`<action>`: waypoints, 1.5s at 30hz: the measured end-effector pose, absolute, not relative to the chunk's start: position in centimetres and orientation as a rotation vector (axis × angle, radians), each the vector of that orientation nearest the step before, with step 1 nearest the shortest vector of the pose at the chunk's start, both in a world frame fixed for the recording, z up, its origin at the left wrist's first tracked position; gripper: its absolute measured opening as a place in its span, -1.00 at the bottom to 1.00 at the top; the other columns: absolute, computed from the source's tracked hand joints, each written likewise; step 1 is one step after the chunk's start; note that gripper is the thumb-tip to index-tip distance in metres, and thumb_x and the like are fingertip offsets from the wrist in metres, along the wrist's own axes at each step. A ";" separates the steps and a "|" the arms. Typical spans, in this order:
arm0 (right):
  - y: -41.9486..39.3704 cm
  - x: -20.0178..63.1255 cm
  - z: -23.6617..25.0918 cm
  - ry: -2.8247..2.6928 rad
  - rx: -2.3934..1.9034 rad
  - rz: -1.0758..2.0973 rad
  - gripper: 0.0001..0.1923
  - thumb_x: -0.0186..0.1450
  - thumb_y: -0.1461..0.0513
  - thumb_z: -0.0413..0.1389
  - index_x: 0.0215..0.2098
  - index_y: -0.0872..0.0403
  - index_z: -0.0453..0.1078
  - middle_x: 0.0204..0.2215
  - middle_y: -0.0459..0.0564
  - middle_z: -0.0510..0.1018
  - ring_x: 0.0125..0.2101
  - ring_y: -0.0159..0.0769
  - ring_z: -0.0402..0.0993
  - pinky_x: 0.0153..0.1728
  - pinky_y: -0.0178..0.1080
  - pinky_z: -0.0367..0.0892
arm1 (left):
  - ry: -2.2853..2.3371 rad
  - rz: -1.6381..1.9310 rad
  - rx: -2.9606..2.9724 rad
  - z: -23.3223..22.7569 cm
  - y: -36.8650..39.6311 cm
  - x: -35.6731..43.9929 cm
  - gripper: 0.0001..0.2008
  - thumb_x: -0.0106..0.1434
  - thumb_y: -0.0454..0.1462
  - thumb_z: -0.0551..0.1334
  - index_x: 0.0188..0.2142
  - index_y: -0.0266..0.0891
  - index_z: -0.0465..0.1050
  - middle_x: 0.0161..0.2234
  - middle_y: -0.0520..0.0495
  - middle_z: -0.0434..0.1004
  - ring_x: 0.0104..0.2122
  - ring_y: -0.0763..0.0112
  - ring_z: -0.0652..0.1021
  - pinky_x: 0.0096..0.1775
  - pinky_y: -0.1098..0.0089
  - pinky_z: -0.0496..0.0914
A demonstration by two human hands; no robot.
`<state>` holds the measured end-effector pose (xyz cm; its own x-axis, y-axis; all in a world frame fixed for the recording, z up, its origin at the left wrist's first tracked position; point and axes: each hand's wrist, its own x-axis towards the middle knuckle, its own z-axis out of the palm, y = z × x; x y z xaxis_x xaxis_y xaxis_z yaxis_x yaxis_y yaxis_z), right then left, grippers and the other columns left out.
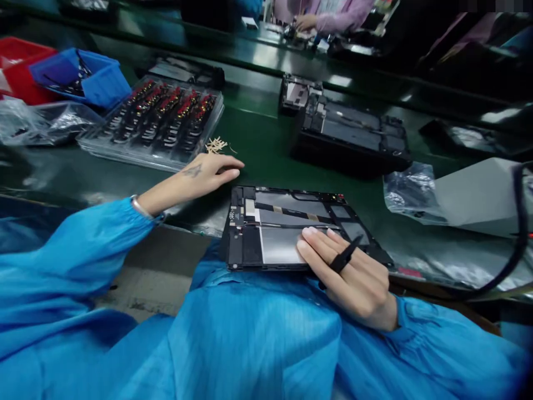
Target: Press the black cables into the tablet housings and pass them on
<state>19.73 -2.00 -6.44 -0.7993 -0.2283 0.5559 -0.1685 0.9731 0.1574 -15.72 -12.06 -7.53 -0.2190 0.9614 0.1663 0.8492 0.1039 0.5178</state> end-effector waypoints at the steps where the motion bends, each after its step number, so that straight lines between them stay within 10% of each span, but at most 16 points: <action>1: -2.2 19.7 -6.5 -2.550 0.249 -0.102 -0.63 0.44 0.47 0.04 0.17 0.39 0.44 0.12 0.43 0.55 0.24 0.10 0.45 0.22 0.08 0.48 | 2.187 0.704 1.818 -7.7 -13.1 -15.5 -0.44 0.45 0.00 0.05 0.20 -0.30 0.50 0.18 -0.22 0.55 0.19 0.08 0.53 0.27 0.06 0.35; 8: -2.0 19.5 -7.2 -2.705 0.229 0.170 -0.60 0.48 0.34 0.07 0.27 0.23 0.38 0.23 0.31 0.48 0.33 -0.02 0.32 0.31 0.03 0.37 | 2.228 0.568 1.662 -9.2 -15.8 -12.9 -0.28 0.47 0.12 -0.12 0.38 -0.28 0.29 0.47 -0.21 0.10 0.47 0.01 0.08 0.44 -0.09 -0.01; 17: -1.7 19.2 -8.9 -2.583 0.301 0.100 -0.64 0.44 0.26 0.19 0.14 0.32 0.46 0.13 0.36 0.56 0.25 0.06 0.42 0.25 0.12 0.40 | 2.105 0.850 1.339 -8.7 -16.7 -10.8 -0.27 0.31 0.13 0.18 0.35 -0.14 0.19 0.41 -0.26 0.21 0.40 -0.11 0.24 0.38 -0.17 0.17; 22: -0.4 18.5 -8.0 -2.422 0.289 -0.039 -0.74 0.38 0.36 0.22 0.03 0.29 0.52 0.08 0.27 0.61 0.17 0.00 0.52 0.24 0.03 0.44 | 1.824 1.205 0.849 -5.4 -16.4 -9.4 0.05 0.12 0.11 0.39 0.46 0.17 -0.14 0.16 -0.11 0.56 0.00 -0.05 0.65 -0.01 0.08 0.61; 26: 2.1 17.5 -6.5 -2.172 0.350 -0.116 -0.83 0.43 0.18 0.21 -0.12 0.11 0.57 0.02 0.08 0.67 0.14 -0.14 0.56 0.24 -0.04 0.46 | 1.833 1.436 0.715 -1.3 -13.7 -9.6 -0.09 0.01 0.00 0.49 0.33 0.37 0.19 0.04 0.11 0.64 -0.26 0.15 0.67 -0.39 0.33 0.59; 30: 5.9 15.5 -6.0 -1.971 0.489 -0.180 -0.82 0.44 0.12 0.21 -0.19 0.07 0.56 -0.01 0.00 0.69 0.12 -0.23 0.58 0.26 -0.11 0.44 | 1.794 1.663 0.817 4.2 -6.6 -11.6 -0.52 0.00 -0.27 0.51 -0.09 0.12 0.51 -0.28 0.27 0.62 -0.48 0.53 0.48 -0.50 0.57 0.43; 33: 8.7 13.9 -7.0 -2.041 0.436 -0.123 -0.75 0.49 0.13 0.16 -0.10 0.18 0.52 -0.08 0.04 0.71 0.05 -0.27 0.62 0.18 -0.20 0.46 | 1.661 1.714 1.022 8.0 1.4 -13.4 -0.55 -0.05 -0.41 0.54 -0.30 -0.12 0.34 -0.54 0.36 0.40 -0.54 0.70 0.34 -0.39 0.69 0.39; 39: 10.0 12.9 -9.6 -2.467 0.198 0.021 -0.59 0.53 -0.02 0.05 0.02 0.15 0.48 -0.21 -0.01 0.70 -0.21 -0.36 0.63 -0.19 -0.31 0.43 | 1.533 1.386 1.238 8.6 17.5 -15.8 -0.59 0.16 -0.35 0.47 -0.26 -0.23 0.20 -0.52 0.42 0.45 -0.37 0.72 0.50 -0.13 0.60 0.41; 45: 9.8 12.2 -11.3 -2.450 0.159 0.088 -0.45 0.51 -0.16 -0.04 0.03 0.10 0.48 -0.58 -0.15 0.50 -0.47 -0.35 0.47 -0.42 -0.25 0.29 | 1.552 1.175 1.205 4.5 25.5 -16.5 -0.77 0.23 -0.47 0.35 -0.27 -0.31 0.29 -0.51 0.29 0.47 -0.43 0.71 0.46 -0.27 0.63 0.37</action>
<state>12.18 9.81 -11.31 -0.7668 -0.0918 0.6353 -0.1373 0.9903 -0.0226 -16.49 25.47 4.49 -0.1990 0.9780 -0.0624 0.2056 0.1039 0.9731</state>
